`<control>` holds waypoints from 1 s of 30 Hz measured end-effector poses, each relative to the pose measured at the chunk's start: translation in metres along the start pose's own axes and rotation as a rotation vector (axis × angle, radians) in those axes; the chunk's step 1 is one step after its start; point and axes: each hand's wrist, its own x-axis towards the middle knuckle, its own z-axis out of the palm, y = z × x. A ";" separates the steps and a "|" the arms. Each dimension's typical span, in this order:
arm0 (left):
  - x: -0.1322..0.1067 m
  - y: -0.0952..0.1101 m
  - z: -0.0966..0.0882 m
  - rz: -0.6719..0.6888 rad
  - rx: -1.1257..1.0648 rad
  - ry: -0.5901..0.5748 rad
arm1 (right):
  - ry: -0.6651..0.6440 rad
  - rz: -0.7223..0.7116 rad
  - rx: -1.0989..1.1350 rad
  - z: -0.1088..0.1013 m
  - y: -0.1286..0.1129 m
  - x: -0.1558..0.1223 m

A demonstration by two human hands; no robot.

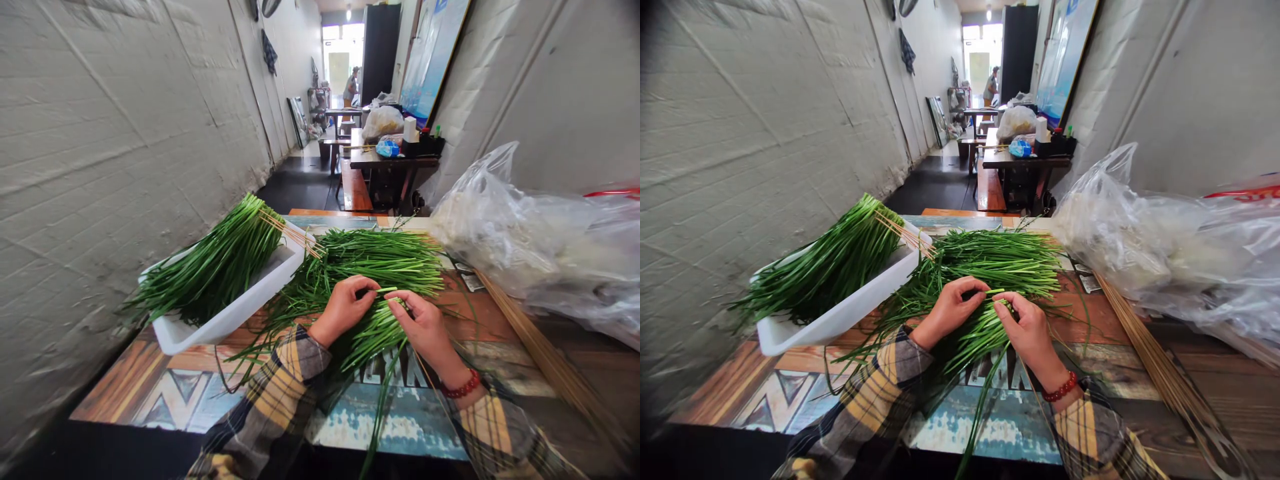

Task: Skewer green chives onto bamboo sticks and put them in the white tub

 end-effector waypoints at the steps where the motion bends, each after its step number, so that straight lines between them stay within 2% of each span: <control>1: 0.000 0.001 0.000 0.000 -0.007 0.000 | 0.007 -0.002 0.005 0.000 -0.001 0.000; 15: -0.001 0.004 0.002 -0.011 -0.042 0.013 | 0.008 0.013 0.092 0.002 0.003 0.000; 30: -0.001 0.004 0.001 0.041 -0.041 0.013 | 0.010 0.026 0.096 0.004 0.004 0.001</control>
